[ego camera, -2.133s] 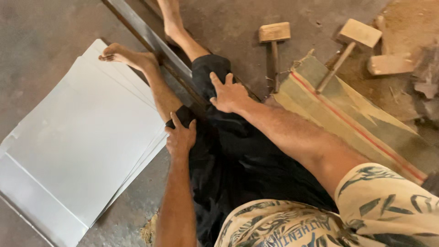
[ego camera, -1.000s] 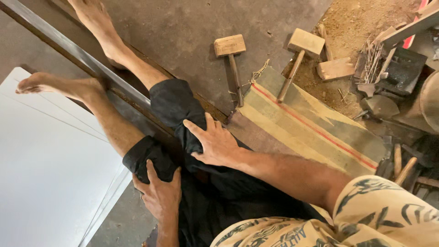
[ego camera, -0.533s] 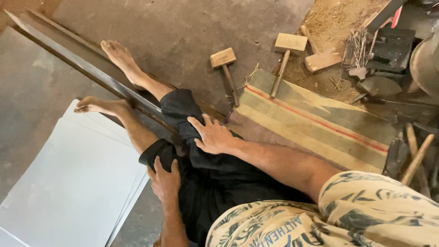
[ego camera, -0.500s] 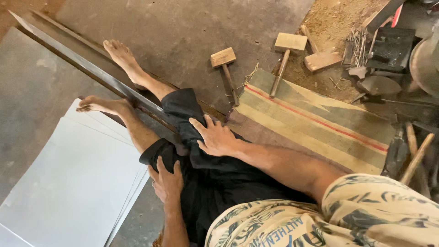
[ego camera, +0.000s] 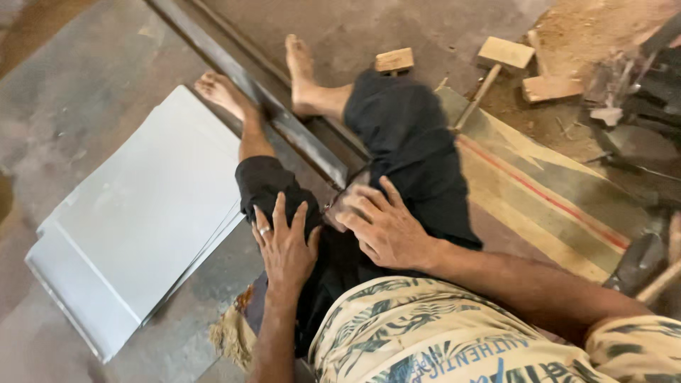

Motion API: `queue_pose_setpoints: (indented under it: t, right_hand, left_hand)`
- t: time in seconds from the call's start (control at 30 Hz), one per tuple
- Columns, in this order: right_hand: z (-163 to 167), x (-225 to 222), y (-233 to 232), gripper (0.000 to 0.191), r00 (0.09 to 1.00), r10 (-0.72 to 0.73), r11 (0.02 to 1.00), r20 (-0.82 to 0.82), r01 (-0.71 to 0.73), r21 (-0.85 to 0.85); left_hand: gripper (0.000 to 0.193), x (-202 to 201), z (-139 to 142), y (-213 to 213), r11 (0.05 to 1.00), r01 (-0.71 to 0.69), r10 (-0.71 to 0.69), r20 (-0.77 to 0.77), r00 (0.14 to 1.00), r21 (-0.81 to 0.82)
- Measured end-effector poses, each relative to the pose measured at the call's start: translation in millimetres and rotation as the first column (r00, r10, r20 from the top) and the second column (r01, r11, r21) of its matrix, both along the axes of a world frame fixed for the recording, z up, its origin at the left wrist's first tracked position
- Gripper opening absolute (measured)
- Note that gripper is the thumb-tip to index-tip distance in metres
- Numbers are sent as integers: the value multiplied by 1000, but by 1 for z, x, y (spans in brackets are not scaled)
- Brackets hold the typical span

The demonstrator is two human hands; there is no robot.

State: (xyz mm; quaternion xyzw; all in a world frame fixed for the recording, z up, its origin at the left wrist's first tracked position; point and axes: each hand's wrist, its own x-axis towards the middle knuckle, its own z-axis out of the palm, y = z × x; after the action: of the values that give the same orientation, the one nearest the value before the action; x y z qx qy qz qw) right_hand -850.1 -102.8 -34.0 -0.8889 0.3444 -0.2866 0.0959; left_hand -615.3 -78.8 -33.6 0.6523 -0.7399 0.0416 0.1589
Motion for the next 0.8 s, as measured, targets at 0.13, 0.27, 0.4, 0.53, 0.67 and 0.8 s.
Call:
queue_pose_setpoints:
  t: [0.13, 0.27, 0.4, 0.53, 0.67, 0.8]
  right_hand:
    - [10, 19, -32, 33, 980, 179, 874, 89, -200, 443]
    - [5, 50, -106, 30, 964, 81, 881, 254, -188, 433]
    - [-21, 85, -164, 27, 984, -20, 682, 177, -116, 722]
    - [-66, 113, -184, 27, 976, -57, 543, 210, -146, 827]
    - [-121, 140, -195, 26, 953, -201, 172, 226, -193, 966]
    - [-178, 184, -223, 28, 930, -288, 79, 229, -215, 973]
  left_hand:
    - [51, 49, 69, -2, 986, 29, -31, -8, 1000, -163]
    - [41, 129, 121, -23, 988, -128, 82, -406, 910, -88]
    - [29, 203, 110, -69, 983, -66, -13, -419, 908, -173]
    - [27, 259, 31, -134, 978, -207, 184, -639, 747, 40]
    - [40, 287, -83, -175, 857, -251, 494, -856, 152, 450]
    - [56, 292, -181, -189, 751, -95, 546, -697, -465, 653]
